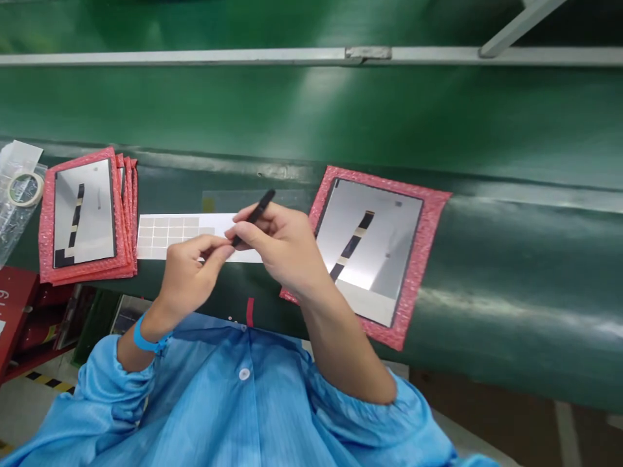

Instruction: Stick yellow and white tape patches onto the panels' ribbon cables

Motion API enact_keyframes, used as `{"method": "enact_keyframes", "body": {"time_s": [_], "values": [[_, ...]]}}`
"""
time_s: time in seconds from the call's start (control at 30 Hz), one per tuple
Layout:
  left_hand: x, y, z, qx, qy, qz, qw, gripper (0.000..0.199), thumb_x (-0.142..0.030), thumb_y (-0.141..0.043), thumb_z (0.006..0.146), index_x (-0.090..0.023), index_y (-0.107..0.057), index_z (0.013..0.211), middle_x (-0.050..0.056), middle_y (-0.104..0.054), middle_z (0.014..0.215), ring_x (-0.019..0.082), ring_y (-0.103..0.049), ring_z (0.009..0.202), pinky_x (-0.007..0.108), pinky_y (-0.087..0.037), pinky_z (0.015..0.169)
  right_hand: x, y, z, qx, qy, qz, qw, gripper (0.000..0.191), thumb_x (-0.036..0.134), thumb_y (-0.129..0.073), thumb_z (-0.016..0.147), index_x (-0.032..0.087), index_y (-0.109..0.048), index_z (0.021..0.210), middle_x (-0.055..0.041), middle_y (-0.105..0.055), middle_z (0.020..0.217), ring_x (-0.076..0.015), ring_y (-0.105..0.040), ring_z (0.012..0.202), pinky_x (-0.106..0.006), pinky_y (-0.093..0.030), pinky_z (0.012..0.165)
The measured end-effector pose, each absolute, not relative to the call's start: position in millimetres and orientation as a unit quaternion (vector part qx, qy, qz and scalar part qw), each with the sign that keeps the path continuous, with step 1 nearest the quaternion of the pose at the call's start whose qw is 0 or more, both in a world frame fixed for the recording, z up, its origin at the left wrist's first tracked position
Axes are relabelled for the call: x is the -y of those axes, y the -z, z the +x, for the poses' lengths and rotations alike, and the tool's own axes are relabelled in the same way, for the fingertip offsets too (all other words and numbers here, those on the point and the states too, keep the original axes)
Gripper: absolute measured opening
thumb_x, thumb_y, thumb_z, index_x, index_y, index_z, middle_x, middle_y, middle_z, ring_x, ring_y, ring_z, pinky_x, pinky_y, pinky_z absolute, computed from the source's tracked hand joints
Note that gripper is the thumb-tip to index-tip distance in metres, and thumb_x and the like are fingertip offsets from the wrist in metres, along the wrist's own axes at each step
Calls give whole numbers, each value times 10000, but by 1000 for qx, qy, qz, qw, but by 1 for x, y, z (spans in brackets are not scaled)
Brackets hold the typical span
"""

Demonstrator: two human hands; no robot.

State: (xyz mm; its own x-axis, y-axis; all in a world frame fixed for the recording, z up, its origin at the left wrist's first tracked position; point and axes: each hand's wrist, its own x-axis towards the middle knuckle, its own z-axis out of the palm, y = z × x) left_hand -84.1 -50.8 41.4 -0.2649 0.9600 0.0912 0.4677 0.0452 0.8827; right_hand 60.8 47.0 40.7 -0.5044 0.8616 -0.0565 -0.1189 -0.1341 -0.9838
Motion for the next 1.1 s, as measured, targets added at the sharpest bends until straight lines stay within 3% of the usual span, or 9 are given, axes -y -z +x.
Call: {"method": "enact_keyframes", "body": {"time_s": [0.13, 0.27, 0.37, 0.67, 1.1], "values": [[21, -33, -127, -704, -394, 559, 192, 155, -245, -644, 1029, -193, -789, 1012, 21, -771, 951, 180, -688, 889, 306, -523, 854, -87, -27, 28, 560, -666, -343, 354, 266, 397, -882, 860, 170, -744, 876, -69, -760, 836, -187, -752, 719, -265, -659, 660], [-11, -14, -159, -751, -236, 607, 111, 389, -234, -693, 991, -200, -716, 1377, 112, -684, 1237, 283, -599, 1150, 433, -487, 1062, -122, -2, -7, 525, -615, -433, 398, 143, 224, -787, 915, 195, -657, 863, -33, -734, 770, -156, -716, 619, -211, -584, 537], [-19, -4, -164, -751, -170, 628, 112, 484, -288, -742, 965, -235, -687, 1442, 140, -582, 1319, 324, -523, 1213, 473, -464, 1100, -131, 14, -20, 523, -588, -465, 406, 158, 139, -756, 897, 211, -617, 878, -11, -715, 728, -154, -694, 574, -196, -527, 471], [-13, -5, -161, -738, -166, 638, 144, 492, -333, -718, 977, -256, -653, 1459, 131, -495, 1349, 332, -465, 1236, 498, -451, 1104, -126, 25, -6, 598, -536, -424, 418, 132, 251, -783, 919, 214, -657, 909, -40, -743, 837, -181, -734, 682, -217, -517, 464], [-12, -11, -159, -735, -148, 640, 168, 581, -348, -766, 954, -275, -594, 1504, 130, -480, 1404, 346, -443, 1279, 542, -436, 1151, -117, 3, -4, 591, -542, -467, 373, 140, 247, -778, 943, 235, -647, 897, -11, -733, 850, -163, -714, 712, -238, -551, 536]]}}
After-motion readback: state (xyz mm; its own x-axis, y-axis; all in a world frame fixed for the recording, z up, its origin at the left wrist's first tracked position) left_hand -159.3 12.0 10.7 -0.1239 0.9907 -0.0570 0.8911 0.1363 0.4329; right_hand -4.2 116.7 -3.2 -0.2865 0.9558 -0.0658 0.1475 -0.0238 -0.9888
